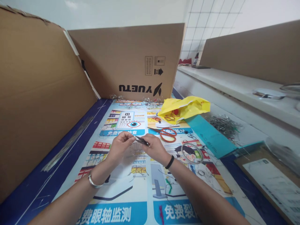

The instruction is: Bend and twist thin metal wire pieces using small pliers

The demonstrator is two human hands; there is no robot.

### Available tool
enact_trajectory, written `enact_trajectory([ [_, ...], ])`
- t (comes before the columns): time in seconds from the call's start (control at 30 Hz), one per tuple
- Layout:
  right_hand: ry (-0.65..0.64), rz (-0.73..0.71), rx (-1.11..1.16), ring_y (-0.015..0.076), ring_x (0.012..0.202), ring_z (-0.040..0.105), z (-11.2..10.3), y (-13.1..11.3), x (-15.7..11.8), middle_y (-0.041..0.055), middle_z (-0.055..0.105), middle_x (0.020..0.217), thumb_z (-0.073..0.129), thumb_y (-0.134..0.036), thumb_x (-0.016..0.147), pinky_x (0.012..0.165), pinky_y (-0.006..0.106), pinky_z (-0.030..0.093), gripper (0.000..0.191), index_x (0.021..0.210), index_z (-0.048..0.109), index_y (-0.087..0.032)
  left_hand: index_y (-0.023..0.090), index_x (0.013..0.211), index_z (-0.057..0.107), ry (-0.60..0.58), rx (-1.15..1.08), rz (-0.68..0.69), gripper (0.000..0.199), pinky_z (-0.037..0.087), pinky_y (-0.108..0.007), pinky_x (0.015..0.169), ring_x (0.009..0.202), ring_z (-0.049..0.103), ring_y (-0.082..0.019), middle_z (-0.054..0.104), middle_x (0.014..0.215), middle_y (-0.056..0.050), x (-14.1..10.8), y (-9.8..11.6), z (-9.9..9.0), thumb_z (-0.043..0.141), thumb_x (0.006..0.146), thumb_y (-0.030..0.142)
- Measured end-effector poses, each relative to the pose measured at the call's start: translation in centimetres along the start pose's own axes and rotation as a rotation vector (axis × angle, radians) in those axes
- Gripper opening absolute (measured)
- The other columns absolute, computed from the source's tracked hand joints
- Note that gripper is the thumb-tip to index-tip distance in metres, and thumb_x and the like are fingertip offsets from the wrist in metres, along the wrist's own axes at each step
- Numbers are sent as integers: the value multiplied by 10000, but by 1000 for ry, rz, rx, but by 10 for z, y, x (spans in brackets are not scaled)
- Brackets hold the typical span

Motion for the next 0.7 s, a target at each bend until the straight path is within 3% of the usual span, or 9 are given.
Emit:
enact_trajectory([
  [0.33,0,-11,11,126,648,482,2,-2,0,4,516,642,536,-221,802,602,240,374,144,670,568,-175,173,715,561,13,84,-19,121,392,-213,607,616,504,-93,563,666,26,-2,-9,2,627,716,275],
  [0.53,65,71,-11,116,622,472,0,10,-2,-1,525,677,559,-250,780,568,228,370,84,762,569,-169,173,703,539,4,102,-23,135,374,-206,568,588,487,-89,542,637,34,-2,-12,3,631,709,272],
  [0.7,64,124,-37,135,664,506,-4,15,-1,24,560,732,499,-336,831,592,245,390,192,800,580,-165,184,701,514,131,72,6,174,378,-211,581,594,481,-88,529,640,46,-3,-6,-8,638,704,306],
])
Point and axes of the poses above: each hand's wrist, its own x-axis towards the middle knuckle, its own z-axis out of the palm, y = z × x, the point moved 9 cm from there along x, towards the middle knuckle
